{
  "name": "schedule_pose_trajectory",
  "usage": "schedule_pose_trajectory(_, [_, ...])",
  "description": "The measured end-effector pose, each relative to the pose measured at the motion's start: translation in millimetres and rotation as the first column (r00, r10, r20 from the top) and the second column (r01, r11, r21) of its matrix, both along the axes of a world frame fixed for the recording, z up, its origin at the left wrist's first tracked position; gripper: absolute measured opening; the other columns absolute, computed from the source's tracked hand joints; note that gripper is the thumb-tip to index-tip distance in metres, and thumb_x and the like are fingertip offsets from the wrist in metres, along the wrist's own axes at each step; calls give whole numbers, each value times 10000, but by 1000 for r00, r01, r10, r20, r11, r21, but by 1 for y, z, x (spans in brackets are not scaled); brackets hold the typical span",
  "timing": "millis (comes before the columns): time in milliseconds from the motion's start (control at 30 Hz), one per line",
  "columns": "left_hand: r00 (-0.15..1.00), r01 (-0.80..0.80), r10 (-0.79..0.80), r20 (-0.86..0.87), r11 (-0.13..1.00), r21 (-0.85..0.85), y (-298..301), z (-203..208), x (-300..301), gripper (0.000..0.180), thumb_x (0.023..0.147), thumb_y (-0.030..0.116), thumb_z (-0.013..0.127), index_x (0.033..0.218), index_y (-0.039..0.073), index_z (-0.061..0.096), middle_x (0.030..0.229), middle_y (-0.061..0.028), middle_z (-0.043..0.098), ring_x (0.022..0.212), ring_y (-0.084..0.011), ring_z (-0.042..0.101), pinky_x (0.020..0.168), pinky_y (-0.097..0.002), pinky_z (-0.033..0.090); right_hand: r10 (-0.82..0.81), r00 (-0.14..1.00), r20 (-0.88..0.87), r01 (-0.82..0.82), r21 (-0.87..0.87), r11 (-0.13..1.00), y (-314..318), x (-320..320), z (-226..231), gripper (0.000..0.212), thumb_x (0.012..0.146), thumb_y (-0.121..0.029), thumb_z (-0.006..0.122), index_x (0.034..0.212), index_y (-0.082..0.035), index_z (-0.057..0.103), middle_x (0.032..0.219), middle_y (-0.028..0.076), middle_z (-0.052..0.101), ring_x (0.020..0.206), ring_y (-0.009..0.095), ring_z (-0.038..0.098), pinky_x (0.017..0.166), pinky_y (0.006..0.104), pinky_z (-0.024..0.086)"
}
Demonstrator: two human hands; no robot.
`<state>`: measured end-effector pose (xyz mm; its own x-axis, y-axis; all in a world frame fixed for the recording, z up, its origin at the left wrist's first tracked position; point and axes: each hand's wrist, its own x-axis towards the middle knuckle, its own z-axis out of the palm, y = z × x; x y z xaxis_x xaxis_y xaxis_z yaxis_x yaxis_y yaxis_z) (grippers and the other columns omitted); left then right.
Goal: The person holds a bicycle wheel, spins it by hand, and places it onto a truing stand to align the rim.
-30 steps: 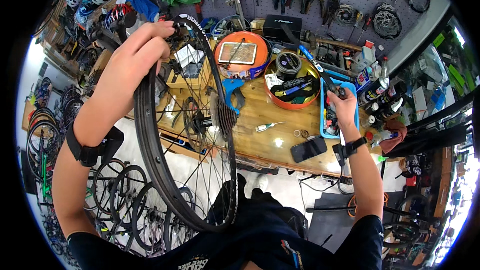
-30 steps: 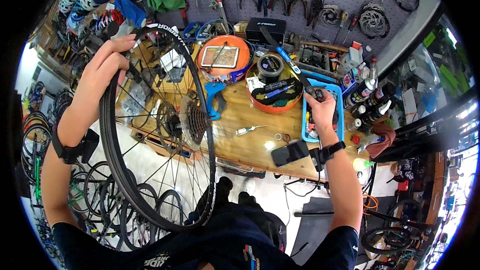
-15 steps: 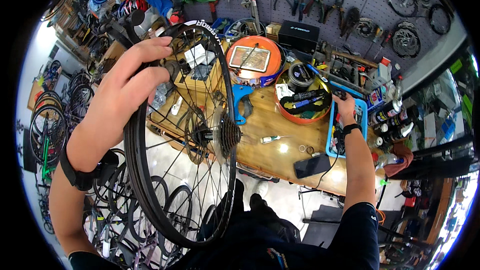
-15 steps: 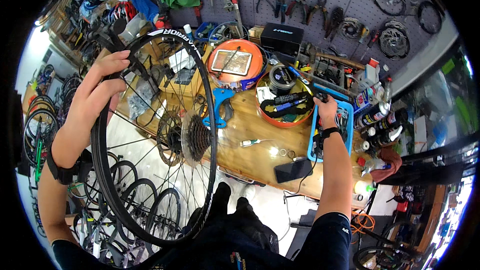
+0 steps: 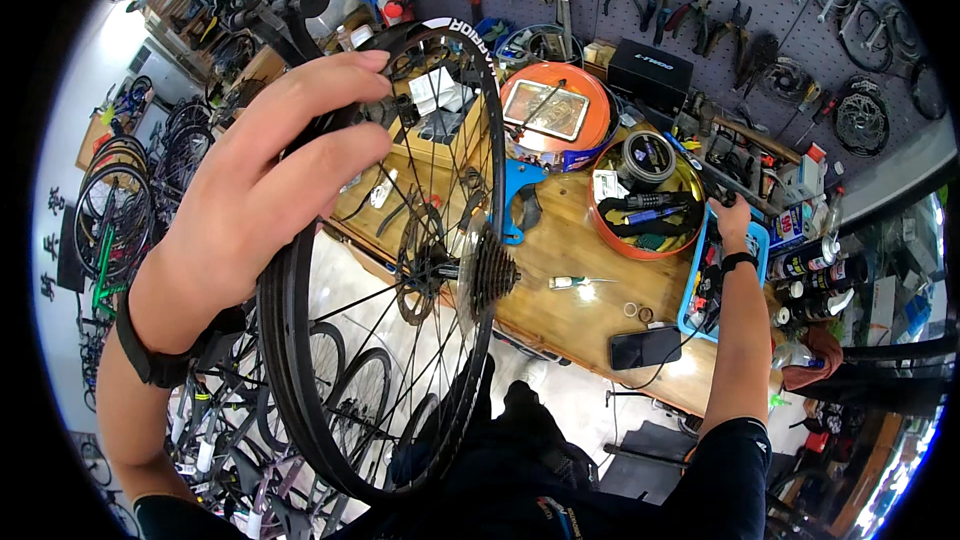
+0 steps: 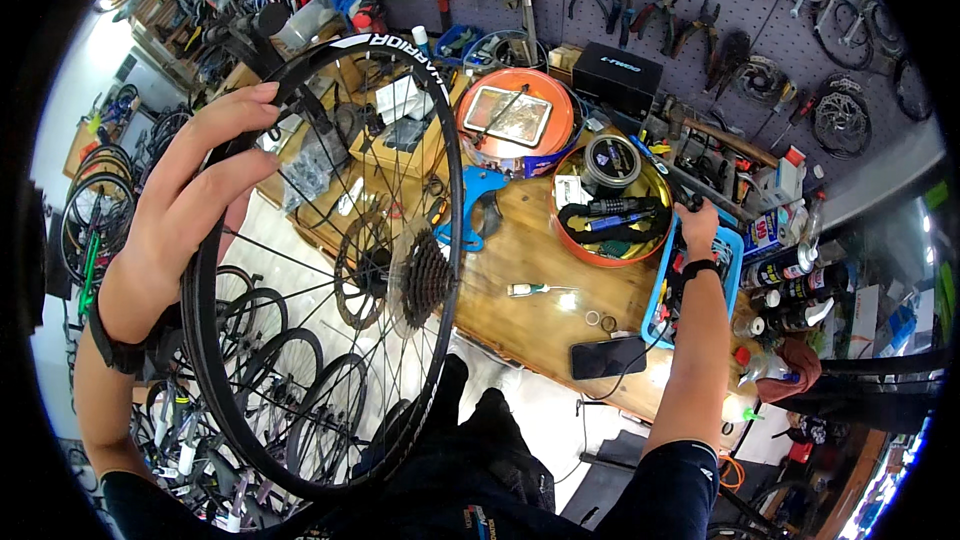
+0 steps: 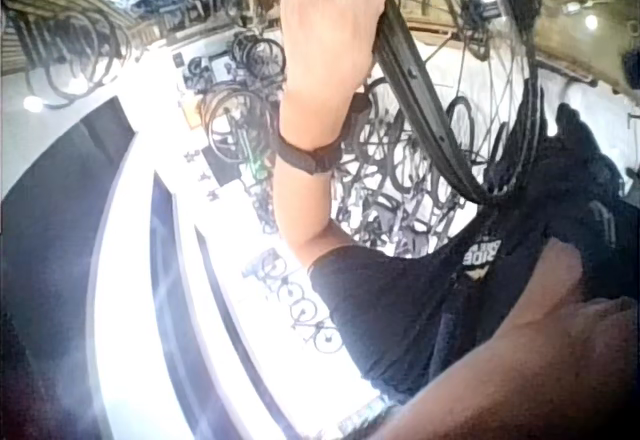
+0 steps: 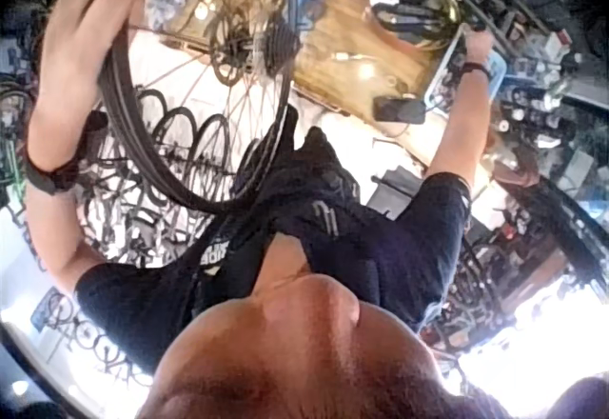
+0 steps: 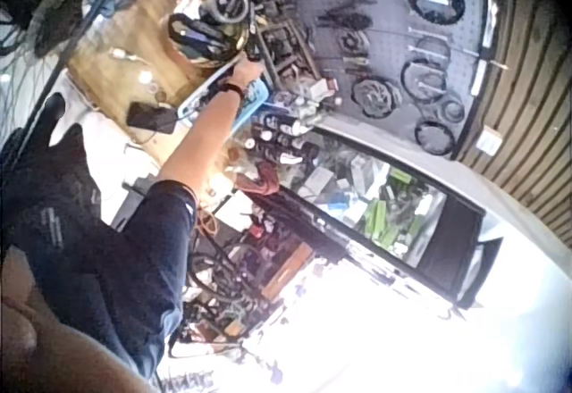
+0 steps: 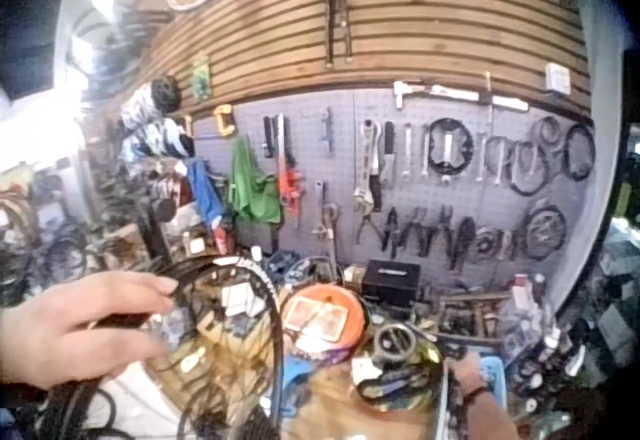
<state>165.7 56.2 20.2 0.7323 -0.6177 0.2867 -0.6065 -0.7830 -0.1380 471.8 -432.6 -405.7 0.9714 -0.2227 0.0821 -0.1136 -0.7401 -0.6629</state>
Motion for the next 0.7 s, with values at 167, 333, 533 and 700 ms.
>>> schedule_pose_trajectory(167, [999, -32, 31, -32, 999, -7, 2, 1, -1, 344, 739, -129, 593, 1072, -42, 600, 1283, -213, 535, 1250, -392, 537, 890, -378, 507, -18, 1000, 9, 19, -92, 996, -20, 4, -20, 618, 768, -204, 811, 1225, 110, 537, 1205, 290, 618, 1120, 420, 607, 938, 471, 501])
schedule_pose_trajectory(333, [999, -9, 10, -39, 1000, 17, 3, 3, -4, 299, 783, -99, 600, 1075, -35, 608, 1298, -218, 522, 1245, -393, 529, 798, -336, 520, 16, 995, -94, -37, -229, 973, -39, 20, -30, 417, 828, 28, 604, 1243, 42, 563, 1168, 276, 638, 1078, 441, 615, 879, 503, 514])
schedule_pose_trajectory(533, [999, 33, -33, -15, 999, -7, -2, 2, -5, 331, 718, -98, 611, 1047, -57, 613, 1239, -236, 554, 1232, -450, 538, 940, -443, 505, -19, 997, -80, 4, -183, 983, -45, 16, -46, 388, 845, 46, 532, 1230, 65, 582, 1143, 309, 635, 1053, 468, 605, 892, 518, 502])
schedule_pose_trajectory(700, [1000, 10, -10, 16, 1000, 7, 0, 1, 2, 339, 710, -26, 658, 1046, -51, 622, 1242, -225, 555, 1221, -436, 545, 989, -470, 474, -23, 993, -116, -7, -249, 968, -48, 16, -49, 425, 859, 82, 509, 1283, 66, 527, 1119, 322, 627, 1009, 470, 612, 835, 532, 509])
